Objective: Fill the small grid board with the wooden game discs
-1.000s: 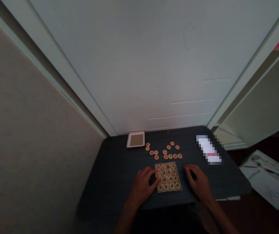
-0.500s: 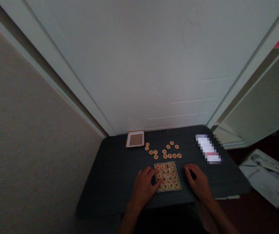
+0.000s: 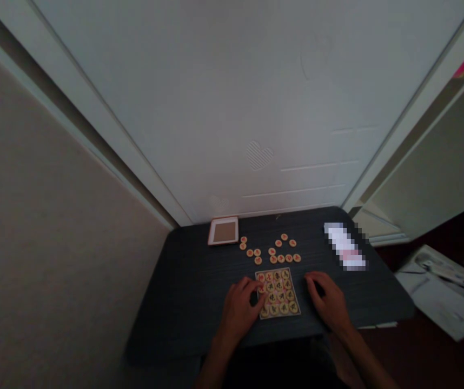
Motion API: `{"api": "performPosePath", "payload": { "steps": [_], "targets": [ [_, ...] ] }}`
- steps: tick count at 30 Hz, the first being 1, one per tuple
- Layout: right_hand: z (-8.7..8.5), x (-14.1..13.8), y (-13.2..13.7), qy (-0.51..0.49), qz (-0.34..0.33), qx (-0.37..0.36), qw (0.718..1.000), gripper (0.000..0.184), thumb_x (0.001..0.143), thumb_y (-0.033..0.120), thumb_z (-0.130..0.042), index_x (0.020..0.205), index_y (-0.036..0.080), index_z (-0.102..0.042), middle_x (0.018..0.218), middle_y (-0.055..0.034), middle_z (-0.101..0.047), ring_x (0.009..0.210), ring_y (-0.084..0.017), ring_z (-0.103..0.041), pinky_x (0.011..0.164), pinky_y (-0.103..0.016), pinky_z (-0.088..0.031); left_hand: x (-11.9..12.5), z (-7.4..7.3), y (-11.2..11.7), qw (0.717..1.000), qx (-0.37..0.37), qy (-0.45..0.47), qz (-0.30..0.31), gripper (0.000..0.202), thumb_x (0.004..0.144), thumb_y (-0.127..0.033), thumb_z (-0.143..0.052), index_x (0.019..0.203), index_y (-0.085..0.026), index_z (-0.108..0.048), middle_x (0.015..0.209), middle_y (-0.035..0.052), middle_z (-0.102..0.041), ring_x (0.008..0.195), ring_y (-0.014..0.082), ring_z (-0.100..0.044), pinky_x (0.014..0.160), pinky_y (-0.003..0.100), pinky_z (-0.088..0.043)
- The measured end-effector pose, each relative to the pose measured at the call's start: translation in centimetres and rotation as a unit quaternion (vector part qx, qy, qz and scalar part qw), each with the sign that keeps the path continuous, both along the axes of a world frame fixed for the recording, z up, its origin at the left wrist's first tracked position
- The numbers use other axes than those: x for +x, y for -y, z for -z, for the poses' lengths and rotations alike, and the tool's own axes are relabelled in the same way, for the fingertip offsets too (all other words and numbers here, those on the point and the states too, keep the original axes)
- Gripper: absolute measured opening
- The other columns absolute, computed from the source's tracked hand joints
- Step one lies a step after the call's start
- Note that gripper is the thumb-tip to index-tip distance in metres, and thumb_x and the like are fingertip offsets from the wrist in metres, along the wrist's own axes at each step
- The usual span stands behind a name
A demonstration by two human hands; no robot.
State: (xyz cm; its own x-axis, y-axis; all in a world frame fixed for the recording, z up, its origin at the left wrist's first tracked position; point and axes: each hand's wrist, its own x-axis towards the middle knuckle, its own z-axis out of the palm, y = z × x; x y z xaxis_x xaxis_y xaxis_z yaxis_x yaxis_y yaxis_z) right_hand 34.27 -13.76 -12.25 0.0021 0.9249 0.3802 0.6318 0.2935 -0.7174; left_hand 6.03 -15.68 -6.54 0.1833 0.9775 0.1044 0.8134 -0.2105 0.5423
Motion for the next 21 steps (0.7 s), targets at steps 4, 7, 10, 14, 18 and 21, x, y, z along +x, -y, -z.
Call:
{"api": "performPosePath", "payload": {
  "steps": [4,7,10,14,18,21],
  "targets": [
    [0.1,0.0,0.0,0.002,0.003,0.001,1.0,0.021,0.1,0.037,-0.056,0.103,0.024,-0.072,0.103,-0.0081,-0.076,0.097,-0.026,-0.072,0.093,-0.044,-0.056,0.0,0.1,0.0,1.0,0.004,0.002,0.0,0.016,0.094,-0.034,-0.063,0.108,-0.03,-0.07,0.107,0.0012,-0.071,0.095,0.0222,-0.068,0.087,0.039,-0.049],
    [0.1,0.1,-0.1,0.0,0.003,0.006,1.0,0.022,0.099,0.038,-0.056,0.102,0.024,-0.072,0.103,-0.0083,-0.076,0.096,-0.026,-0.072,0.092,-0.043,-0.057,-0.1,0.2,-0.1,1.0,0.003,0.002,0.001,0.018,0.093,-0.034,-0.064,0.11,-0.03,-0.071,0.107,0.0013,-0.071,0.093,0.0218,-0.068,0.085,0.038,-0.05],
    [0.0,0.0,-0.1,-0.004,0.002,0.011,1.0,0.022,0.1,0.038,-0.055,0.102,0.024,-0.073,0.102,-0.0085,-0.076,0.096,-0.026,-0.072,0.091,-0.042,-0.058,-0.1,0.3,-0.1,1.0,-0.004,0.007,-0.001,0.02,0.093,-0.035,-0.063,0.112,-0.03,-0.07,0.107,0.0017,-0.07,0.091,0.0214,-0.068,0.084,0.037,-0.05],
    [-0.2,0.0,-0.1,0.002,0.005,0.004,1.0,0.022,0.1,0.037,-0.055,0.102,0.024,-0.072,0.103,-0.0082,-0.076,0.096,-0.025,-0.072,0.091,-0.042,-0.057,-0.3,0.4,-0.1,1.0,-0.012,0.028,-0.008,0.024,0.094,-0.037,-0.063,0.115,-0.028,-0.069,0.102,0.0024,-0.069,0.085,0.0197,-0.066,0.08,0.035,-0.051],
    [-0.3,0.0,-0.1,0.002,-0.002,-0.003,1.0,0.021,0.1,0.036,-0.055,0.102,0.024,-0.072,0.103,-0.0079,-0.076,0.097,-0.025,-0.072,0.093,-0.042,-0.057,-0.9,0.2,-0.7,0.999,-0.01,0.049,-0.018,0.023,0.097,-0.039,-0.058,0.114,-0.028,-0.069,0.098,0.0018,-0.068,0.079,0.0176,-0.064,0.076,0.032,-0.052],
    [-0.3,0.0,-0.2,-0.002,-0.003,-0.001,1.0,0.021,0.1,0.037,-0.055,0.103,0.024,-0.072,0.103,-0.0076,-0.076,0.097,-0.025,-0.072,0.092,-0.041,-0.057,-1.7,0.1,-1.9,0.998,0.005,0.051,-0.024,0.022,0.098,-0.037,-0.056,0.114,-0.029,-0.068,0.098,0.0014,-0.067,0.08,0.017,-0.065,0.077,0.032,-0.054]
  ]
}}
